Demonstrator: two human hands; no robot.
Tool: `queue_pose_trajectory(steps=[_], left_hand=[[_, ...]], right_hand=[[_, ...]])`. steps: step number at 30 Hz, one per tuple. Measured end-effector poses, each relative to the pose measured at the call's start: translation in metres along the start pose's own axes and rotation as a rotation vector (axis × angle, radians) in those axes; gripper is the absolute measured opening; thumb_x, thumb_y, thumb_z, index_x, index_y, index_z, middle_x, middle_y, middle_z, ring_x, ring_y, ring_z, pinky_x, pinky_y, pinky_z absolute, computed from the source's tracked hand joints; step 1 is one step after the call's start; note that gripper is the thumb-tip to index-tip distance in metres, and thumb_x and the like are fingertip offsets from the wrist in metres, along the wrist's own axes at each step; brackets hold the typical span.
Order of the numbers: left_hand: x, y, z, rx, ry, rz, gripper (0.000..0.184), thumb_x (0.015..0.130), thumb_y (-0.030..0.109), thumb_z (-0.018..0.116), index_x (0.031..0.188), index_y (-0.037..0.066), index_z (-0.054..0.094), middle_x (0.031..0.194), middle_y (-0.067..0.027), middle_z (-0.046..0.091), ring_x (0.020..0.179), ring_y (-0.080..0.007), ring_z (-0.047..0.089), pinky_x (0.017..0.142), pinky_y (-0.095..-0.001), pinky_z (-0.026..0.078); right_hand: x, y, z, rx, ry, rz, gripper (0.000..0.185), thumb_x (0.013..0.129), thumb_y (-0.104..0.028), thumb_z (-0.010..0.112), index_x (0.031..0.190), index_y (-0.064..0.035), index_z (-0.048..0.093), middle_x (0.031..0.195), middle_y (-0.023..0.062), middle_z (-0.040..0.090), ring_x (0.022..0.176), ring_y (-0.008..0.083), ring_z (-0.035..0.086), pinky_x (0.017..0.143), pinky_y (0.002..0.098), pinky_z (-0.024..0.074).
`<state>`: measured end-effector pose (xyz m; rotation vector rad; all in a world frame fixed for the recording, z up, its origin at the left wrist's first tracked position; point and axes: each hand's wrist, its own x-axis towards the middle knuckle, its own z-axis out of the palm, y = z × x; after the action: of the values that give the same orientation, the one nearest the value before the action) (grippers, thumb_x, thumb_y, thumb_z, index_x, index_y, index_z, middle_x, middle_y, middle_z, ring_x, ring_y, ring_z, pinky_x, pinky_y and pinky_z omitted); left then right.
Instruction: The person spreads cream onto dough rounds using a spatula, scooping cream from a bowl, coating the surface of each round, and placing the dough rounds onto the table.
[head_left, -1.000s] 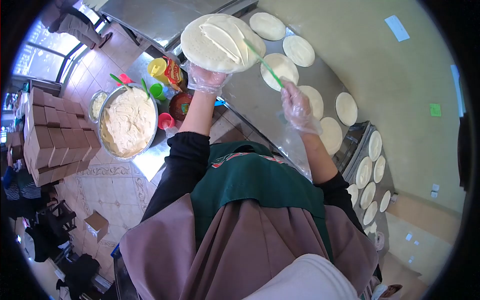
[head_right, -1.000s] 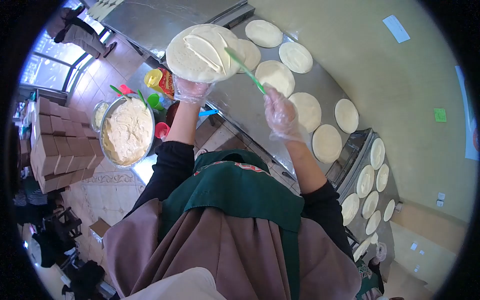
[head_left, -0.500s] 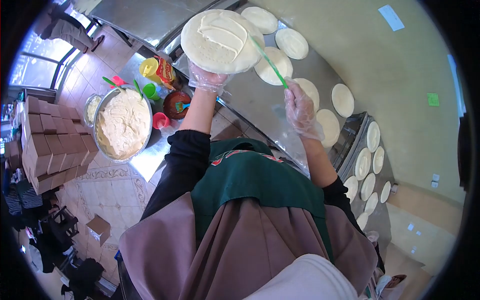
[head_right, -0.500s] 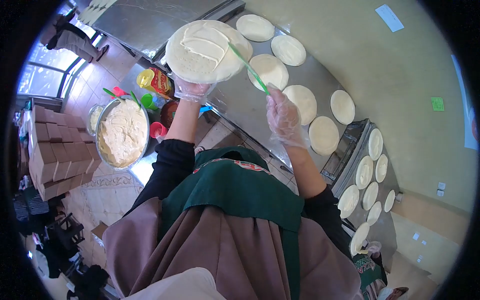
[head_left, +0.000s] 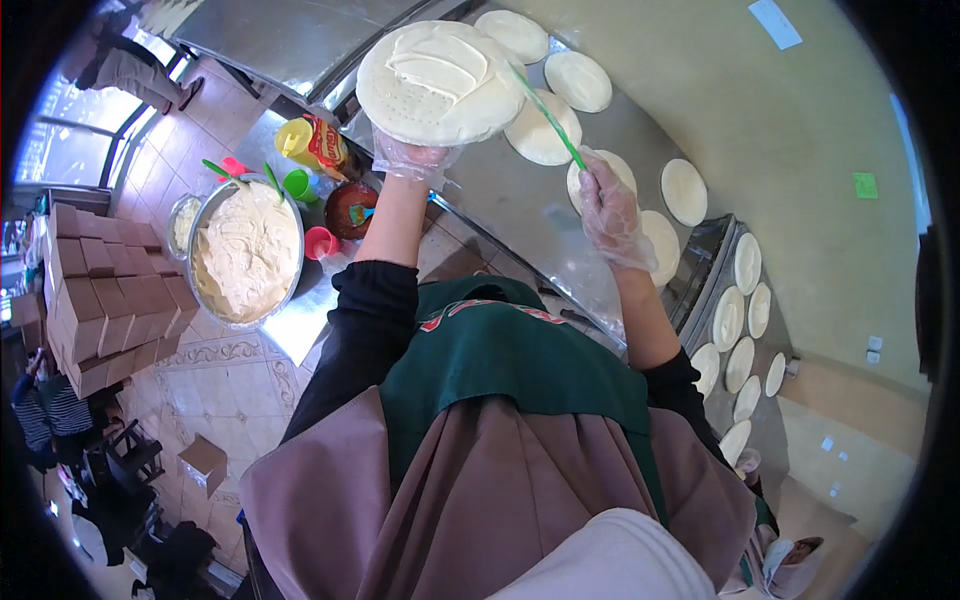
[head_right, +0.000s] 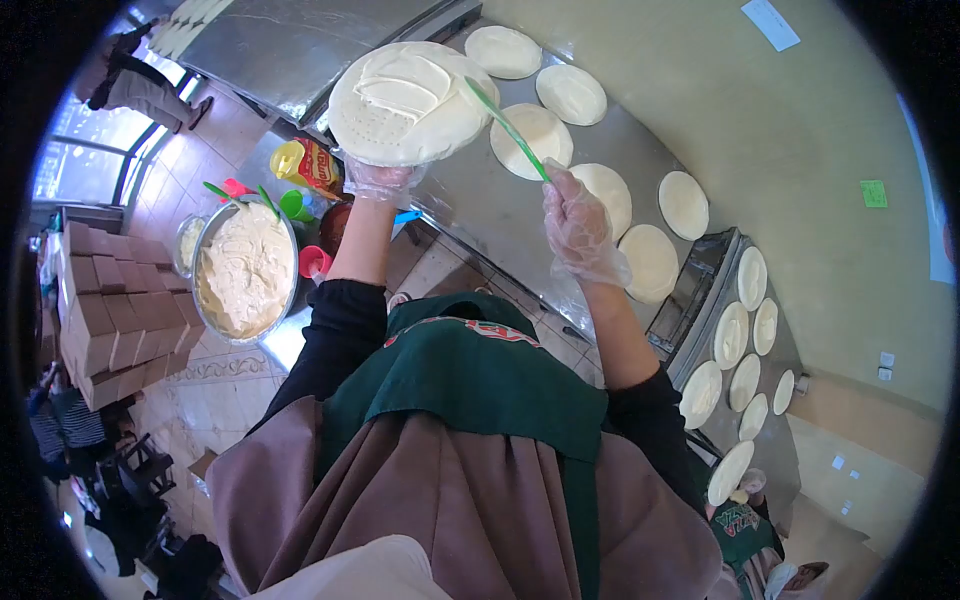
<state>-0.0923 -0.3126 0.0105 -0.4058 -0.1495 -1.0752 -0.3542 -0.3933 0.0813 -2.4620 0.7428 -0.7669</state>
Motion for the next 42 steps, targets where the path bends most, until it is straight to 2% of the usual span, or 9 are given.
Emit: queue_pose_trajectory(steps=[7,9,10,12,16,25,28,37,42], left_hand=[[0.006,-0.013,0.005,0.02,-0.035,0.105,0.053,0.095,0.045,0.029,0.134,0.011,0.042,0.138,-0.0129,0.043,0.126,-0.0323,0.043,0.103,-0.0509,0.037],[0.01,-0.027,0.024,0.488,0.401,0.342,0.055,0.095,0.048,0.028,0.135,0.012,0.04,0.139,-0.0129,0.042,0.127,-0.0319,0.041,0.104,-0.0498,0.037],[0.009,-0.023,0.016,0.49,0.401,0.339,0.055,0.095,0.048,0.028,0.135,0.012,0.04,0.139,-0.0129,0.042,0.127,-0.0319,0.041,0.104,-0.0498,0.037],[0.005,-0.005,-0.008,0.012,-0.034,0.087,0.058,0.094,0.051,0.028,0.136,0.012,0.04,0.14,-0.0128,0.041,0.128,-0.0326,0.04,0.104,-0.0516,0.036],[0.006,-0.01,-0.002,0.079,-0.03,0.056,0.061,0.093,0.053,0.03,0.135,0.012,0.041,0.139,-0.0134,0.042,0.128,-0.0339,0.04,0.104,-0.0541,0.035],[0.014,-0.014,-0.002,0.236,0.106,0.217,0.058,0.093,0.052,0.029,0.135,0.014,0.04,0.138,-0.0104,0.043,0.126,-0.0323,0.043,0.104,-0.0518,0.036],[0.01,-0.017,0.005,0.215,0.127,0.178,0.057,0.093,0.052,0.032,0.134,0.013,0.042,0.136,-0.0108,0.046,0.124,-0.0326,0.045,0.103,-0.0522,0.036],[0.009,-0.016,0.009,0.185,0.054,0.156,0.059,0.091,0.052,0.039,0.133,0.011,0.044,0.135,-0.0134,0.047,0.124,-0.0345,0.044,0.102,-0.055,0.037],[0.01,-0.004,0.003,0.119,-0.012,0.045,0.059,0.093,0.051,0.032,0.136,0.012,0.038,0.14,-0.0155,0.04,0.126,-0.0353,0.042,0.102,-0.0551,0.038]], right_hand=[[-0.043,-0.011,0.026,0.065,0.004,-0.053,0.028,0.085,-0.005,0.056,0.113,-0.0088,0.059,0.089,0.016,0.064,0.071,0.0305,0.064,0.061,0.0394,0.0498],[-0.046,-0.016,0.026,0.1,-0.049,-0.188,0.03,0.084,-0.003,0.058,0.113,-0.0082,0.059,0.091,0.0149,0.064,0.071,0.0304,0.064,0.061,0.0391,0.0501],[-0.044,-0.017,0.023,0.1,-0.046,-0.186,0.03,0.084,-0.003,0.058,0.113,-0.0082,0.059,0.091,0.0149,0.064,0.071,0.0304,0.064,0.061,0.0391,0.0501],[-0.036,-0.021,0.017,0.189,0.045,-0.148,0.032,0.083,0.0,0.058,0.114,-0.0071,0.058,0.089,0.0145,0.065,0.07,0.0302,0.064,0.061,0.0382,0.0505],[-0.031,-0.015,0.01,0.054,0.045,0.048,0.031,0.083,0.0,0.057,0.113,-0.0057,0.058,0.09,0.015,0.065,0.072,0.0304,0.065,0.063,0.0365,0.0514],[-0.055,-0.02,0.019,0.184,0.076,-0.168,0.028,0.083,0.002,0.055,0.111,-0.0024,0.058,0.093,0.018,0.066,0.073,0.0309,0.065,0.064,0.0363,0.0517],[-0.042,-0.017,0.011,0.207,0.033,0.103,0.027,0.083,0.002,0.055,0.11,-0.0015,0.058,0.094,0.0185,0.065,0.075,0.0317,0.066,0.066,0.036,0.0519],[-0.064,-0.007,0.025,0.149,0.081,-0.05,0.028,0.085,0.0,0.055,0.113,-0.0025,0.057,0.087,0.0183,0.064,0.073,0.0303,0.065,0.064,0.0366,0.0505],[-0.049,-0.019,0.001,0.193,-0.036,0.193,0.026,0.085,-0.001,0.054,0.111,-0.0027,0.057,0.084,0.0165,0.063,0.07,0.0298,0.063,0.062,0.0367,0.0492]])
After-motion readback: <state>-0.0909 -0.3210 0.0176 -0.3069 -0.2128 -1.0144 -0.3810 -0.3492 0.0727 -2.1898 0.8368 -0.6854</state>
